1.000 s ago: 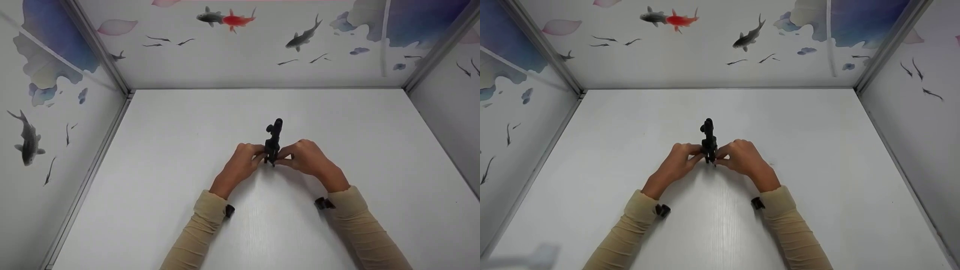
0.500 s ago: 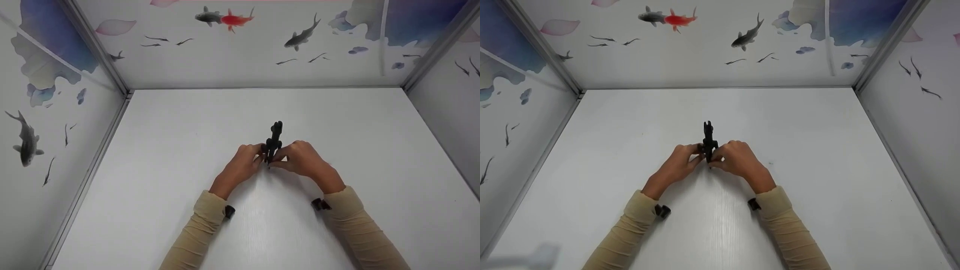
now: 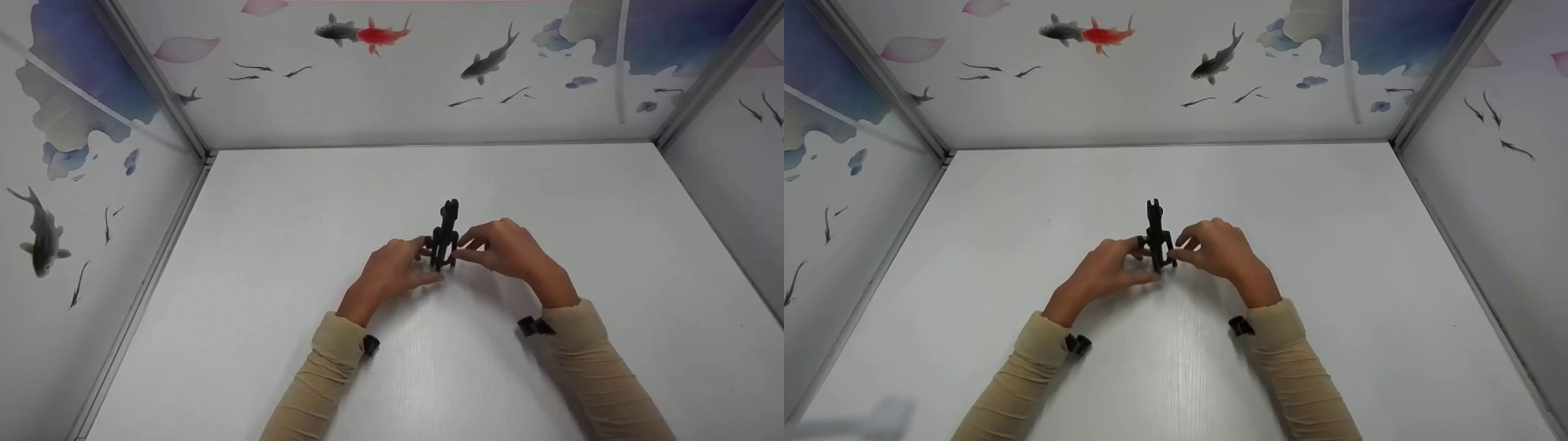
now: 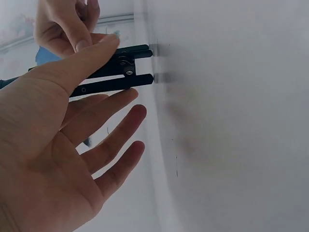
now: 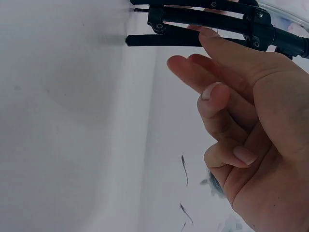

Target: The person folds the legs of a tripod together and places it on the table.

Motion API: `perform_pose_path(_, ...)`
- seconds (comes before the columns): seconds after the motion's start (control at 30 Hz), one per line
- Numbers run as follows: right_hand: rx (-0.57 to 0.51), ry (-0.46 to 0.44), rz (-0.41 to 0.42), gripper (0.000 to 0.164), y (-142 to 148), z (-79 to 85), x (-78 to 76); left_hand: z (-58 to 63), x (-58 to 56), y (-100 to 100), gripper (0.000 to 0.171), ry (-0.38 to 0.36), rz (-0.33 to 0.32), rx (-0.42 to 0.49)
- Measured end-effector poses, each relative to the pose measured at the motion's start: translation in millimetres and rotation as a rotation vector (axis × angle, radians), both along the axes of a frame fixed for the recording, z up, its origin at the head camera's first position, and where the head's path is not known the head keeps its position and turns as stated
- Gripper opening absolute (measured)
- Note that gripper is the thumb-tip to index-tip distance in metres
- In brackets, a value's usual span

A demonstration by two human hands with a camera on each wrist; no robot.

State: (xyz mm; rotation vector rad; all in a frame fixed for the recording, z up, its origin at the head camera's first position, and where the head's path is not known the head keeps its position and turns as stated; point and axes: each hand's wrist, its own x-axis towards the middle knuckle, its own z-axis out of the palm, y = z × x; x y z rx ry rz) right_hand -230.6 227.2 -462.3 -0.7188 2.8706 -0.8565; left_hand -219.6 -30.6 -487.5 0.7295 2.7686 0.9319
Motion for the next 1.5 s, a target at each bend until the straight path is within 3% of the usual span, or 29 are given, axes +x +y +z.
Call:
perform_pose_path(0.3, -0.048, -0.082, 0.064, 0.013, -7, -0.1, -1.0, -0.7, 3.7, 4, 0.041, 0.130, 0.046, -0.030)
perform_pose_path(0.73, -0.086, -0.091, 0.079, 0.016, -13, -2.4, 3.1, -3.4, 2.8, 6, 0.039, 0.097, 0.059, 0.017)
perform_pose_path(1.2, -0.166, -0.139, 0.098, 0.020, -13, -6.1, 3.9, -3.1, 2.7, 6, 0.039, 0.186, 0.044, -0.030)
perform_pose_path(1.5, -0.204, -0.181, 0.098, 0.021, -13, -8.9, 3.8, -4.0, 1.9, 7, 0.036, 0.167, 0.033, -0.005)
